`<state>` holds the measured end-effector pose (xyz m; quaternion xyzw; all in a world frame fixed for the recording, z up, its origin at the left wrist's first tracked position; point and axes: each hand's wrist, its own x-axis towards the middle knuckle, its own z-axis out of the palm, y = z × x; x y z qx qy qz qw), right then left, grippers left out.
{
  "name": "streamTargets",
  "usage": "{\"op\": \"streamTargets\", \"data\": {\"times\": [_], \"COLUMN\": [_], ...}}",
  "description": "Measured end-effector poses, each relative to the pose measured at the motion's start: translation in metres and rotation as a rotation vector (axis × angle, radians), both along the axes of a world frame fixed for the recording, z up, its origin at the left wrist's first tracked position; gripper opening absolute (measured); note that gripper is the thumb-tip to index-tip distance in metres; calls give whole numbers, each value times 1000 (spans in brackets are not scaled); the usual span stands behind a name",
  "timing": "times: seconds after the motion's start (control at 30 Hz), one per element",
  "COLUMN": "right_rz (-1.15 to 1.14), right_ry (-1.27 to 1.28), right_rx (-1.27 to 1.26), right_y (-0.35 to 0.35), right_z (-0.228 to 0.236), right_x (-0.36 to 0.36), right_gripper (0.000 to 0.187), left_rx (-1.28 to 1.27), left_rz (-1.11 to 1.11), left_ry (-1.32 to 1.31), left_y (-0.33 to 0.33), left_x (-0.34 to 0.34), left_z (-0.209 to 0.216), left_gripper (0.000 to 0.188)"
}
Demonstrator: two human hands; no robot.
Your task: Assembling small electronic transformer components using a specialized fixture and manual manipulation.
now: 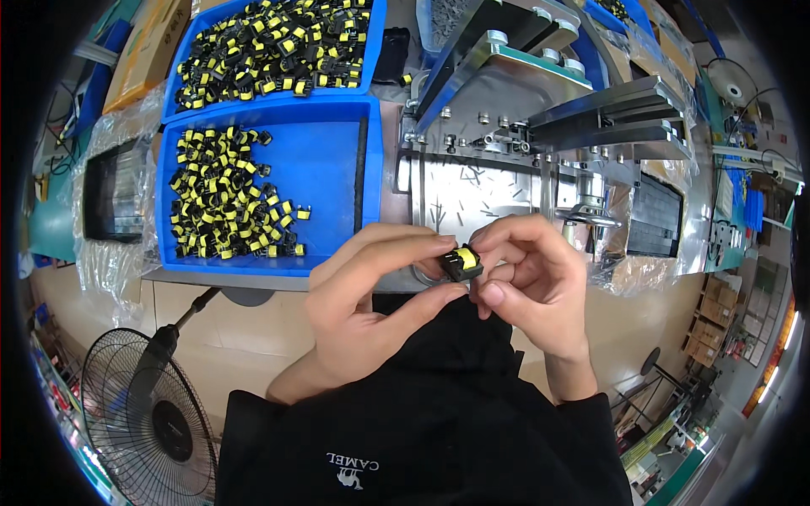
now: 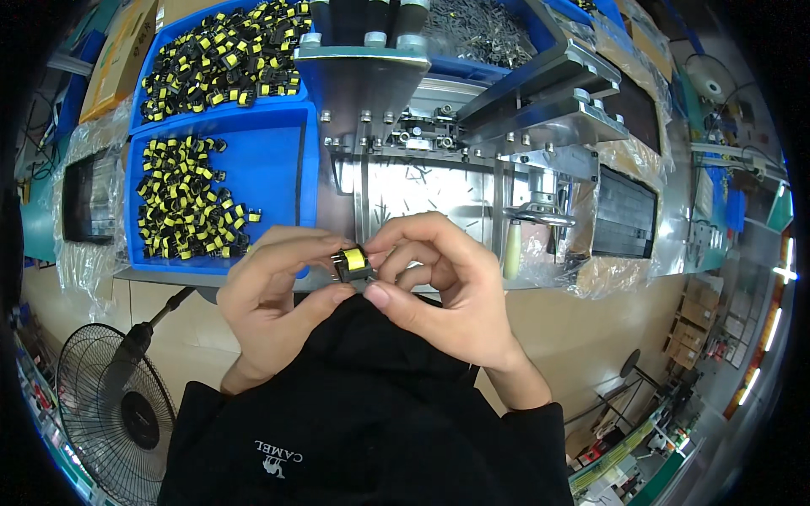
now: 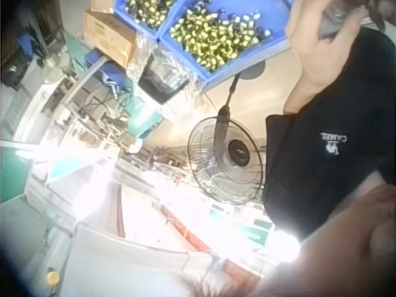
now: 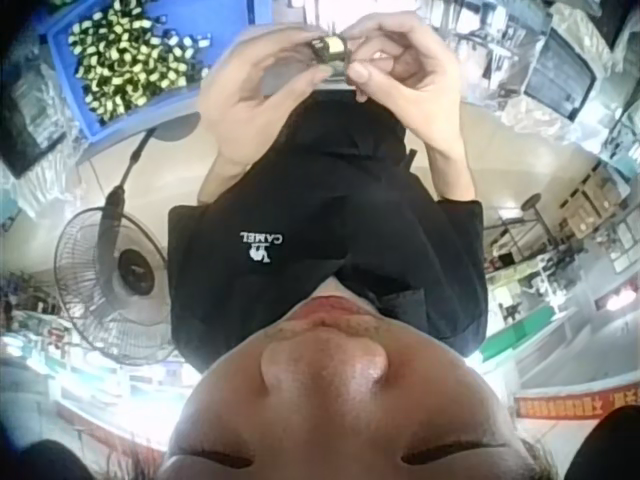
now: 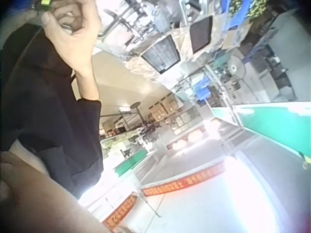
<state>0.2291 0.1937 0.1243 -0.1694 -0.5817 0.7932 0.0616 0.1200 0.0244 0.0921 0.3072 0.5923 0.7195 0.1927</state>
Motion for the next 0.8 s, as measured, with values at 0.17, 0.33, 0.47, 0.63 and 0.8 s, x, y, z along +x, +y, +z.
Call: {"op": "streamTargets", "data": {"times": [0.17,0.33,0.47,0.63,0.8], "right_rz": [-9,-12,1,27,12], "right_ry": [-64,-98,-136,-154,-149], "right_rx": [-70,-29,-53,-60,-58], "right_y": [-6,-7,-6,0,6], "right_z": [6,13,15,14,10], "right_x": [2,4,7,9,14], "right_gripper": [32,31,32,31,30], "left_rx": [-79,-102,-100,-151,-176], "left_rz": [11,59,108,116,104], "left_ry": [102,311,415,491,500], "left_y": [-2,1,2,5,12], "left_x": [2,3,8,12,16], "left_z": [7,9,6,9,9], "left_gripper": [42,43,44,44,43]}}
